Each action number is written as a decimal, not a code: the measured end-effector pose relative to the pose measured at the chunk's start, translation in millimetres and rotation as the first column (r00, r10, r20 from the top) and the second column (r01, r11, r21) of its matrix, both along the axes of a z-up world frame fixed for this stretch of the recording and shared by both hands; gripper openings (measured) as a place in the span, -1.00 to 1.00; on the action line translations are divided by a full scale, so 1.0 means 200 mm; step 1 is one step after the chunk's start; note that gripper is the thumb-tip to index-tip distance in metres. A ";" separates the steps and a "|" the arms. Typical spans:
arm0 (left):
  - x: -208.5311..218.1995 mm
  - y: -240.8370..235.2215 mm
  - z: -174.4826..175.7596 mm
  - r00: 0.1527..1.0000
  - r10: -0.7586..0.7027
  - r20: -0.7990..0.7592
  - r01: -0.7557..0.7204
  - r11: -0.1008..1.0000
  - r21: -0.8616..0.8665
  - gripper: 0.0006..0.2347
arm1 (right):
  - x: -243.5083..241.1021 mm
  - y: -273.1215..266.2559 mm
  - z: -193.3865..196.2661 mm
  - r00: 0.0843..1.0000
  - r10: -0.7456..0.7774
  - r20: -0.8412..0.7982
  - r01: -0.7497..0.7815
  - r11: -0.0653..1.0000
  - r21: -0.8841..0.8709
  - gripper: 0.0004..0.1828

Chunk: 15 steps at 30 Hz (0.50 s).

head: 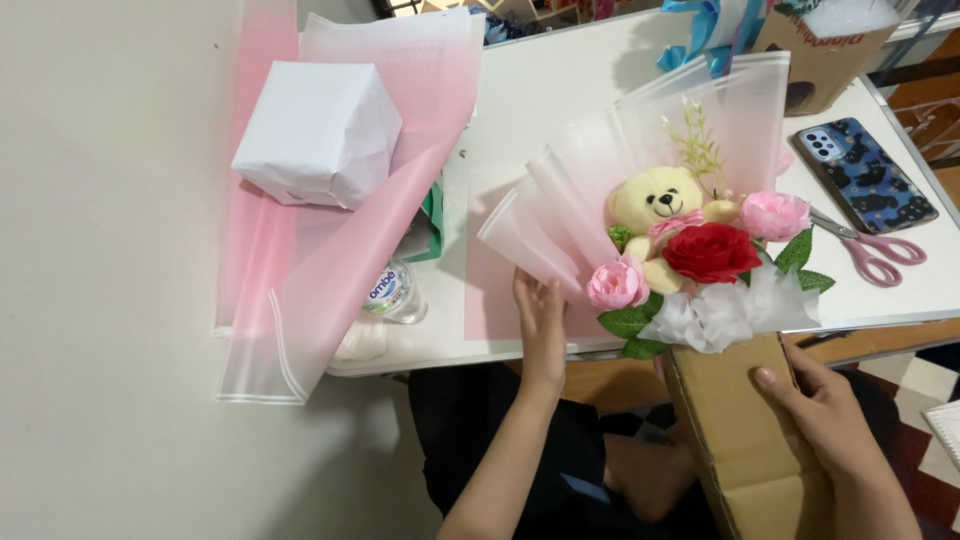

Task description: The person wraps a bouquet containing a teddy bear and artificial flowers in pink and white tissue paper. They secure the wrapping with tape and adjust the paper to create a neat presentation.

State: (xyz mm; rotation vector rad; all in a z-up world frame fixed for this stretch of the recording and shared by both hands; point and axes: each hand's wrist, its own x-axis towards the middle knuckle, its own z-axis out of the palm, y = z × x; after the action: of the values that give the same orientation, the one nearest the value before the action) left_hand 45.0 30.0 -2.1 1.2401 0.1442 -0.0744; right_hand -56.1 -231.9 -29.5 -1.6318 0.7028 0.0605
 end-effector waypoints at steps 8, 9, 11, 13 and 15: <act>0.18 -0.05 0.17 0.995 0.072 -0.067 -0.080 0.990 -0.116 -0.26 | -0.08 0.09 -0.11 0.994 -0.004 0.109 0.001 1.000 0.031 -0.61; 0.21 -0.05 0.16 0.996 0.089 -0.010 -0.090 0.991 -0.099 -0.24 | -0.08 0.12 -0.09 0.994 -0.053 0.093 0.047 0.997 0.068 -0.55; 0.24 -0.01 0.13 0.994 0.103 -0.021 -0.105 0.991 -0.078 -0.13 | -0.08 0.10 -0.17 0.990 -0.080 0.115 0.069 0.993 0.098 -0.49; 0.28 0.03 0.08 0.993 0.117 -0.016 -0.117 0.991 -0.059 -0.02 | -0.07 0.11 -0.15 0.982 -0.108 0.153 0.088 0.988 0.128 -0.42; 0.31 0.07 -0.01 0.960 0.163 0.228 -0.115 0.971 -0.210 -0.27 | -0.06 0.16 -0.03 0.980 -0.159 0.119 0.140 0.978 0.153 -0.39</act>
State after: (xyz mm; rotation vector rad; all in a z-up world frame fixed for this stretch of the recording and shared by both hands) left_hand 107.4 45.0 -3.9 1.0305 0.0093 0.1840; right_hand -67.7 -200.7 -35.1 -1.4272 0.7019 -0.1022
